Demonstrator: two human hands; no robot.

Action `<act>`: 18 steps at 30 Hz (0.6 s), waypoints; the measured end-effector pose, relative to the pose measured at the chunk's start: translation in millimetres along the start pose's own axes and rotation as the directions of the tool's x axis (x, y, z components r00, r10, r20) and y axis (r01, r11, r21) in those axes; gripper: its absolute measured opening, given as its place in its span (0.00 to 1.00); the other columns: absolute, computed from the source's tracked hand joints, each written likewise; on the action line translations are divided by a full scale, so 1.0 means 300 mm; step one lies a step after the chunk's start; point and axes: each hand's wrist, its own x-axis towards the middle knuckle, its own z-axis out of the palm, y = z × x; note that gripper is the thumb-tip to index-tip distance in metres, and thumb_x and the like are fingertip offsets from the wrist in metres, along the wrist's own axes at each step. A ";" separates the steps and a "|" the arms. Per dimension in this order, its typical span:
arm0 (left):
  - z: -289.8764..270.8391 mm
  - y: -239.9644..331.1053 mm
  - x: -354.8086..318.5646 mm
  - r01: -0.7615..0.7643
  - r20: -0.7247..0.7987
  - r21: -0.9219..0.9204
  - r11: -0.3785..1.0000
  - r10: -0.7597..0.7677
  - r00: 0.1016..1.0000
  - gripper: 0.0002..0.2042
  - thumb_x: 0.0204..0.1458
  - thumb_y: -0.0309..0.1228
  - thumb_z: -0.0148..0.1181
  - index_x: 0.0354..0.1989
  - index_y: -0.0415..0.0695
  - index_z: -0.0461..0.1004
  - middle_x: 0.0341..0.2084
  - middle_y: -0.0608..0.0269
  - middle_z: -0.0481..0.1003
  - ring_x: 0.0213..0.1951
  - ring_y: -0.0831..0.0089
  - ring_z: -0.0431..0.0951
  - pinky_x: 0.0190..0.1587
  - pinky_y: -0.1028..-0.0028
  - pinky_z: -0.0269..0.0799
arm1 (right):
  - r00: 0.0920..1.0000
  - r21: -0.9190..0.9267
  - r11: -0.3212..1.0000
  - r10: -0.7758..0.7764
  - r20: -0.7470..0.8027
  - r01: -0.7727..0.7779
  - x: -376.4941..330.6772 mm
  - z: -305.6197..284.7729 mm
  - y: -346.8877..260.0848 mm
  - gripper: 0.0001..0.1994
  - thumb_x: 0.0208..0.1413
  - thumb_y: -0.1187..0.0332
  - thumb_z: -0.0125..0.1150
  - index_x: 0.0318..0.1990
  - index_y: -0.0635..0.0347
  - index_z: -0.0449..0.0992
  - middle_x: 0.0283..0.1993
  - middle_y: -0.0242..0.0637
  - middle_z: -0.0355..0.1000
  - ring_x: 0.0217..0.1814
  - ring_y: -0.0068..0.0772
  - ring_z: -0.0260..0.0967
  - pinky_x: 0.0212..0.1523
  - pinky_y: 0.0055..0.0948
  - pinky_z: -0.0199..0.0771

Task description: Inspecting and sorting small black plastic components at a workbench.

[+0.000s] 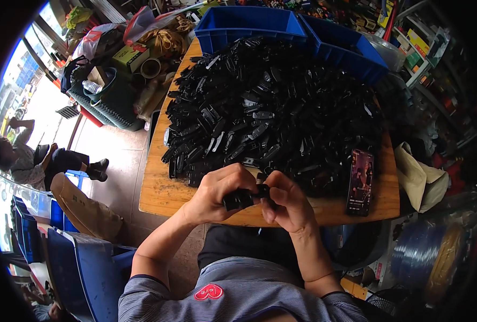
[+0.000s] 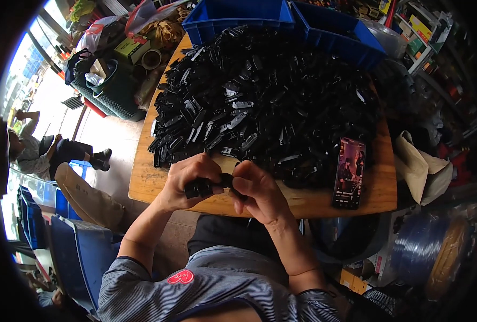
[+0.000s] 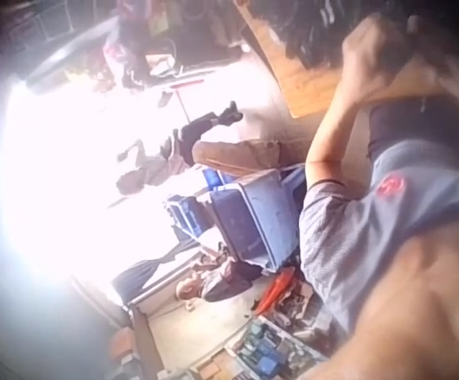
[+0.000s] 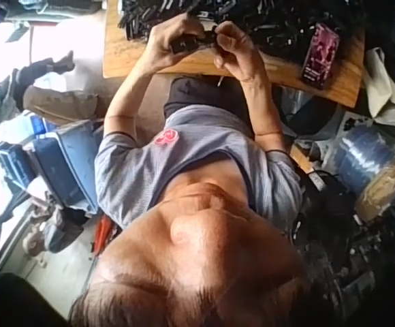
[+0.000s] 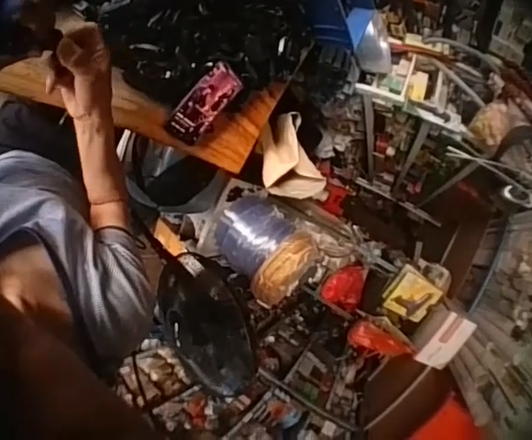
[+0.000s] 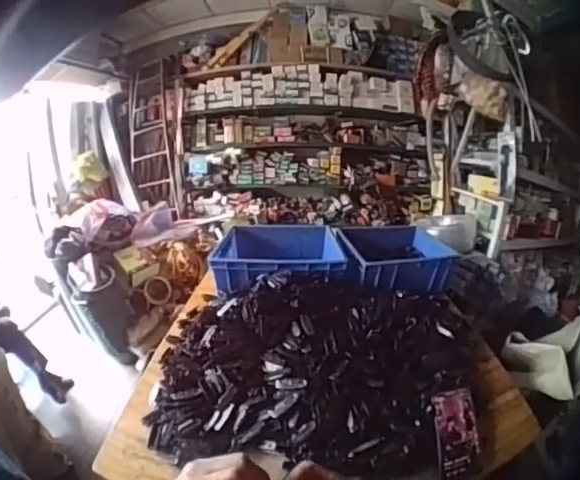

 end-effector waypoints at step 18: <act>0.071 0.011 0.045 0.555 0.172 -0.659 0.507 -0.617 0.768 0.16 0.44 0.24 0.65 0.41 0.35 0.69 0.32 0.61 0.74 0.31 0.74 0.76 0.35 0.76 0.74 | 0.756 -0.855 0.280 -0.630 0.179 0.436 0.044 0.067 -0.056 0.16 0.51 0.61 0.62 0.40 0.63 0.70 0.41 0.39 0.65 0.40 0.26 0.64 0.42 0.24 0.66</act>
